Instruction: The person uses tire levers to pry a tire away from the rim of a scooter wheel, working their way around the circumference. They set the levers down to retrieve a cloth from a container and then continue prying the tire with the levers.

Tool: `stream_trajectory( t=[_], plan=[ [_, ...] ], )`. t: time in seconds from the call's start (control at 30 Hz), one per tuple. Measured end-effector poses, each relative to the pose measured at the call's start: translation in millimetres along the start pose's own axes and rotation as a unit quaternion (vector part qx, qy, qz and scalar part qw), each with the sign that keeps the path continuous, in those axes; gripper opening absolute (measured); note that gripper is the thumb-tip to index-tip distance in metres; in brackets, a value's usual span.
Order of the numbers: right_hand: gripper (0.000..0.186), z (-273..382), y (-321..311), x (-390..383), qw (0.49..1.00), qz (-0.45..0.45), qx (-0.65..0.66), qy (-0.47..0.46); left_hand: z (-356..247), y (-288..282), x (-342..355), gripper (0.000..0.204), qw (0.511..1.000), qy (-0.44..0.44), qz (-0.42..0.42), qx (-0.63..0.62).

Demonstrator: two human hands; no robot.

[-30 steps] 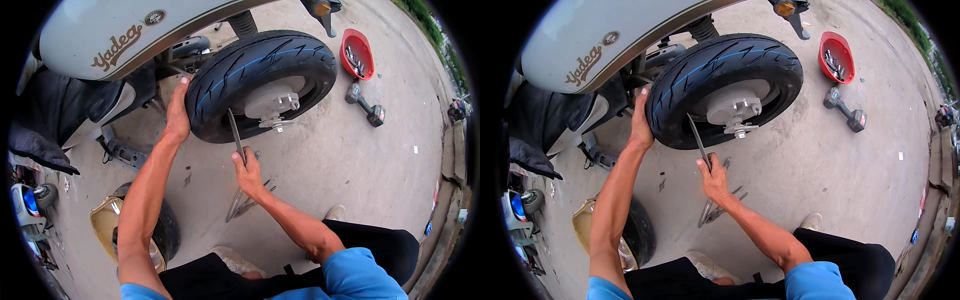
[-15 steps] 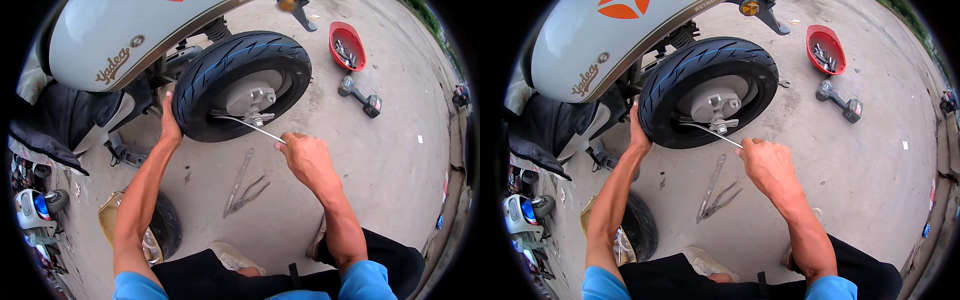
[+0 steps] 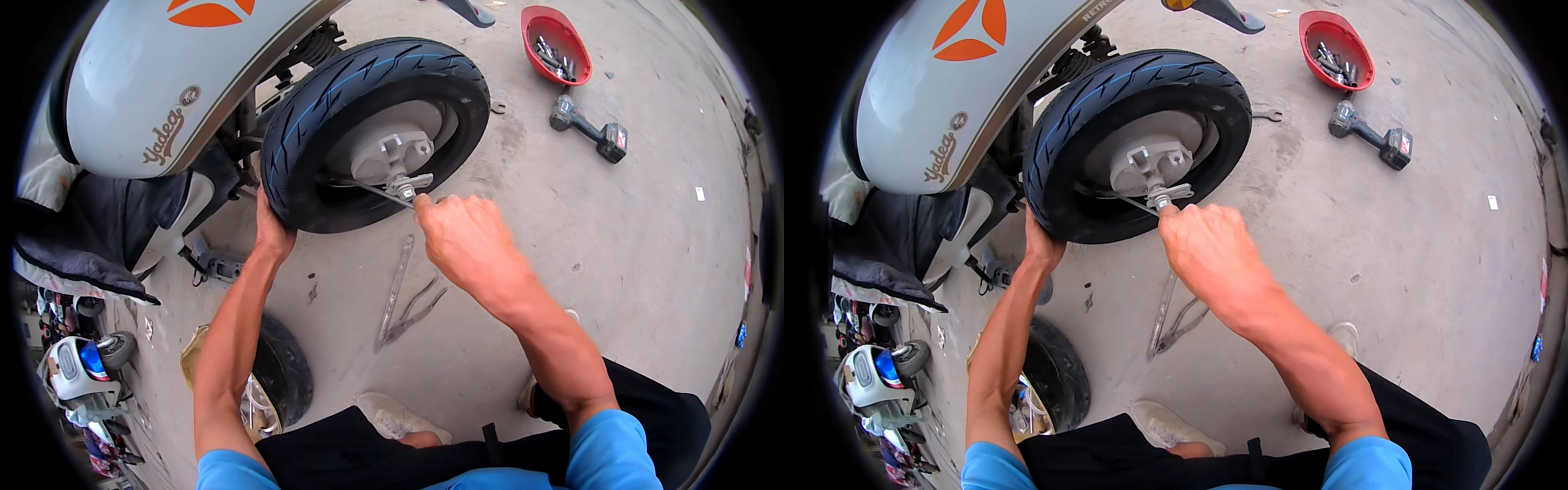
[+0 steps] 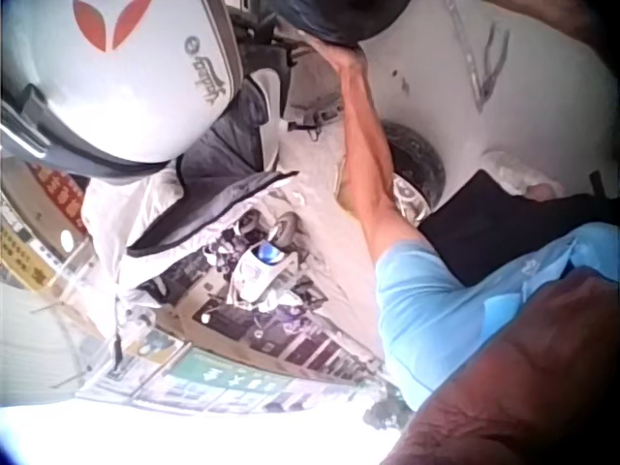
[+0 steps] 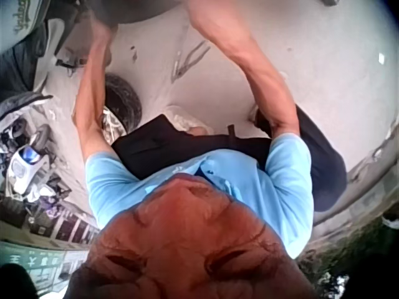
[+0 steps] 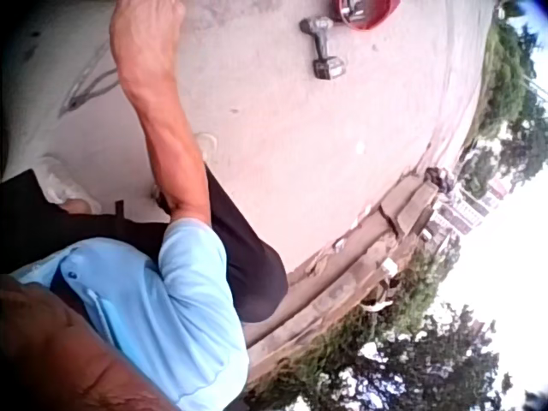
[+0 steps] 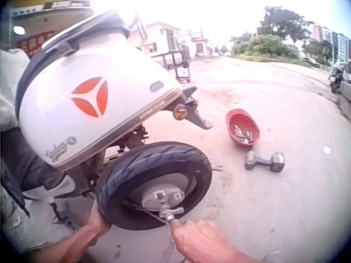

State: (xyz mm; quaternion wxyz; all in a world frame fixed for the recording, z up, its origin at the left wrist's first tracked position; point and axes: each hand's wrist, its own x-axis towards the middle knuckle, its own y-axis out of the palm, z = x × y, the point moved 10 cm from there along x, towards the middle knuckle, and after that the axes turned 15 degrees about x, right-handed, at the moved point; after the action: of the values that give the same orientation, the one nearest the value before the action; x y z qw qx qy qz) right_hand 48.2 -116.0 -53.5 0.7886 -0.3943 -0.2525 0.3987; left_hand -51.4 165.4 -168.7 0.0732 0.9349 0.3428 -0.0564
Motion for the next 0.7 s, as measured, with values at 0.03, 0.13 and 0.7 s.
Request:
stream_trajectory(
  t=[0.03,0.13,0.7],
  plan=[
    [0.016,3.7,0.5,1.7,1.0,-0.003,0.01,-0.01,6.4,1.0,-0.4,0.063,1.0,-0.01,0.008,-0.006],
    [0.006,8.9,-3.2,9.3,0.999,-0.022,0.0,-0.029,15.4,-3.2,1.2,0.062,0.999,-0.015,-0.035,-0.029],
    [0.009,23.7,-8.7,35.1,0.99,0.058,-0.06,-0.112,1.3,7.1,5.7,0.055,0.995,0.072,-0.074,-0.01]
  ],
)
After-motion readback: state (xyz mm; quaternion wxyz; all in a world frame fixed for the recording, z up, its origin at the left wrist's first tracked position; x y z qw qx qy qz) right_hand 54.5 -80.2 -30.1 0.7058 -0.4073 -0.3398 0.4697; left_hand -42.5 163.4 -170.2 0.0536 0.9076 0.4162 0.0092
